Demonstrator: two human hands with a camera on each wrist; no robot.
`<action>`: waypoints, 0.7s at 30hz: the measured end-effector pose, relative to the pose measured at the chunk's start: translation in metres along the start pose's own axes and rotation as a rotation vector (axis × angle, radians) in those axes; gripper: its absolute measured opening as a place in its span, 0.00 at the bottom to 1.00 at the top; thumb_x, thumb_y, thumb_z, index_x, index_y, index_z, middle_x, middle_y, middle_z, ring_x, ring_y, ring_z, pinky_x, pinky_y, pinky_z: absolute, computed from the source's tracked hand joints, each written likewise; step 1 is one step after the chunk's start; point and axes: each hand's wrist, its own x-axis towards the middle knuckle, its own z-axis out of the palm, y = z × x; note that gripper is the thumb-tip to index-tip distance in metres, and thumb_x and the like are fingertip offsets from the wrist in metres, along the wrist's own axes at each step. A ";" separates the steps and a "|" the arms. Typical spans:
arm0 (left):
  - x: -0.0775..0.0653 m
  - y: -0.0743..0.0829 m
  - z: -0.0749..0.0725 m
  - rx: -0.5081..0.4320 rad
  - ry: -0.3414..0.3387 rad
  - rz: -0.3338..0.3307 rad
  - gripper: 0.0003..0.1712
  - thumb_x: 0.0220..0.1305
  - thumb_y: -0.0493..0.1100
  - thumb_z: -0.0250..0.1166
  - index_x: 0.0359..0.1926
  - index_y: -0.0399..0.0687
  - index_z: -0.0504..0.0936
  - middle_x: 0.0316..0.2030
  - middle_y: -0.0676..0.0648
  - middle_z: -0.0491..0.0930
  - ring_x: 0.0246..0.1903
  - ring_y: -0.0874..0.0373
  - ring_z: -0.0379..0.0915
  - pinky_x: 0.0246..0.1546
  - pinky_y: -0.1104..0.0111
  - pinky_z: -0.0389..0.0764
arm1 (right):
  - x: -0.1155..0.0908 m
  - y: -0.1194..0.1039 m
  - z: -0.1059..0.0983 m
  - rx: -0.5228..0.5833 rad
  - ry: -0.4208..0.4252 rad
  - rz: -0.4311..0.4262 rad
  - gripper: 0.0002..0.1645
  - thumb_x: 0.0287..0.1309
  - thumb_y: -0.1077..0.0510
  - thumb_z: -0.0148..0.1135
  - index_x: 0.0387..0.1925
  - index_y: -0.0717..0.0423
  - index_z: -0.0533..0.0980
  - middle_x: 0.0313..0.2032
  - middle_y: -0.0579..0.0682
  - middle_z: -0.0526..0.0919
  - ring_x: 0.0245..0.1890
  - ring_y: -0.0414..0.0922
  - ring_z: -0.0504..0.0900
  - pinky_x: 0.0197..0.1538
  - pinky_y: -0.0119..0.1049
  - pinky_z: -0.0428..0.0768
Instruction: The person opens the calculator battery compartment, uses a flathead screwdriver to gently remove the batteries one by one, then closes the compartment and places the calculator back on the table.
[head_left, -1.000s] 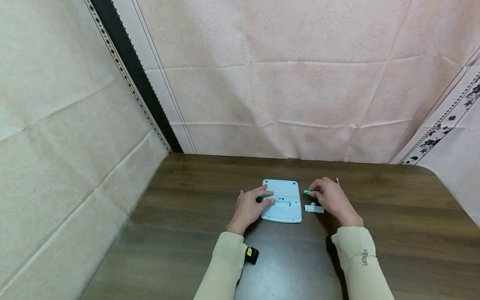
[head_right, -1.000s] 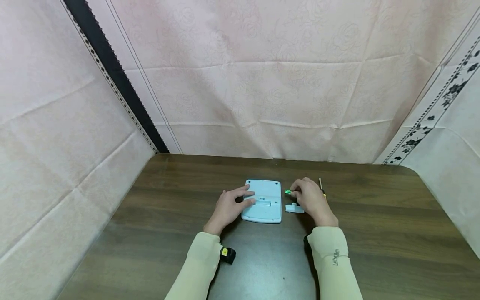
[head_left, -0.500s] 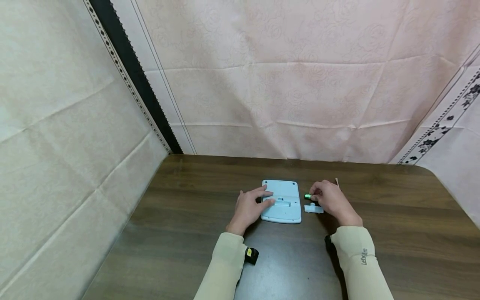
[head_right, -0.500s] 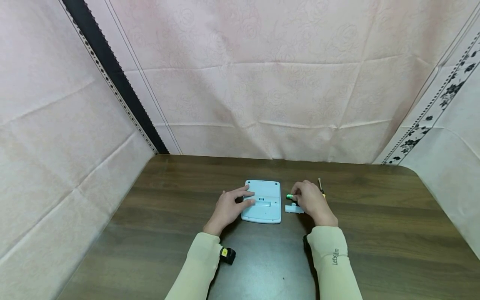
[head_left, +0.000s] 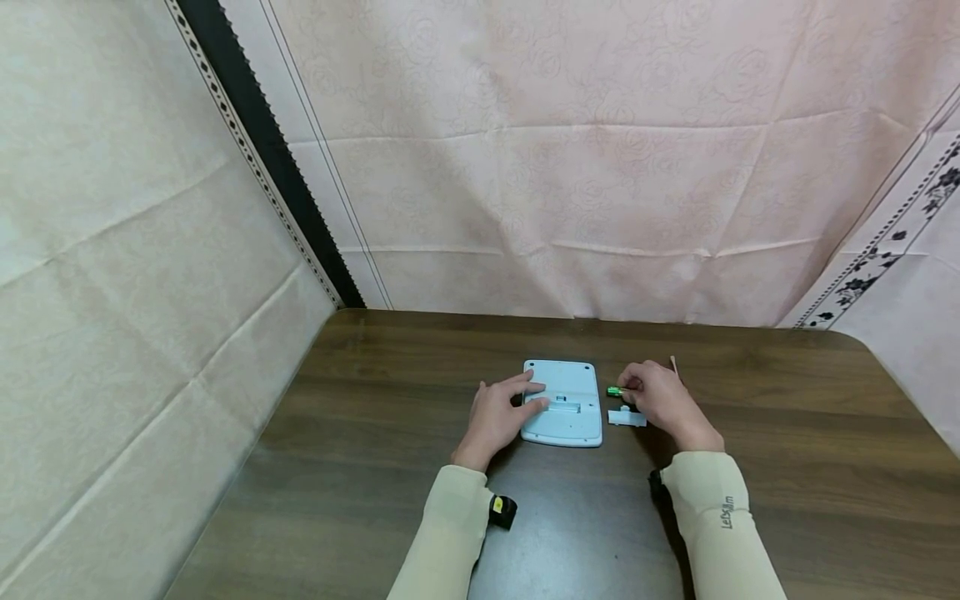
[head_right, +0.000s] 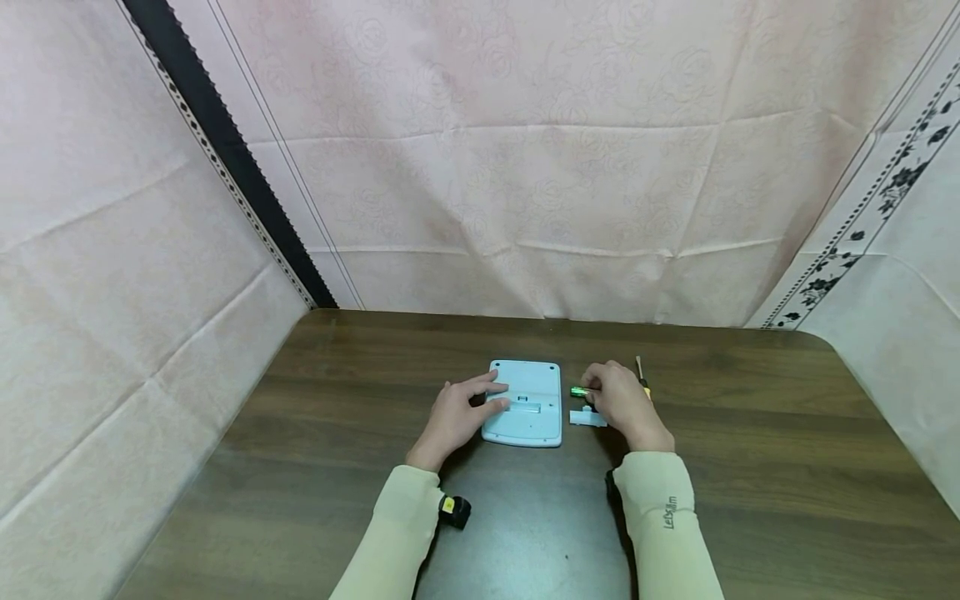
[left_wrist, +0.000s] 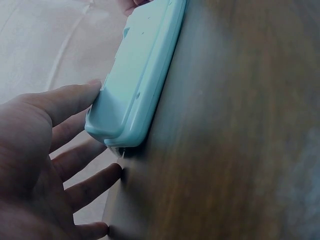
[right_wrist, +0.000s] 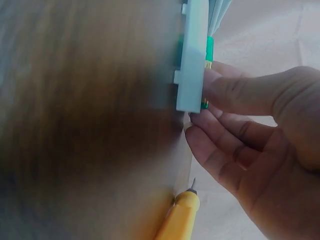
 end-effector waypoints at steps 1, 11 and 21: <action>0.000 0.000 0.000 -0.001 0.000 0.000 0.18 0.74 0.50 0.71 0.60 0.53 0.90 0.70 0.52 0.77 0.73 0.52 0.68 0.77 0.35 0.42 | 0.000 0.000 0.000 0.002 -0.006 0.002 0.05 0.66 0.72 0.67 0.42 0.66 0.84 0.39 0.58 0.81 0.40 0.54 0.80 0.46 0.57 0.82; 0.001 0.001 -0.001 0.002 0.003 0.008 0.18 0.74 0.51 0.71 0.60 0.53 0.90 0.70 0.51 0.77 0.73 0.50 0.69 0.77 0.34 0.42 | -0.001 0.002 -0.008 0.022 -0.056 0.020 0.11 0.64 0.73 0.68 0.47 0.69 0.83 0.42 0.62 0.82 0.43 0.58 0.82 0.49 0.59 0.83; 0.001 -0.002 0.001 -0.001 0.006 0.009 0.18 0.74 0.51 0.71 0.59 0.53 0.90 0.70 0.50 0.77 0.73 0.50 0.69 0.76 0.34 0.43 | -0.007 -0.001 -0.017 0.045 -0.073 0.063 0.12 0.67 0.73 0.65 0.51 0.69 0.82 0.45 0.63 0.82 0.44 0.58 0.81 0.49 0.57 0.83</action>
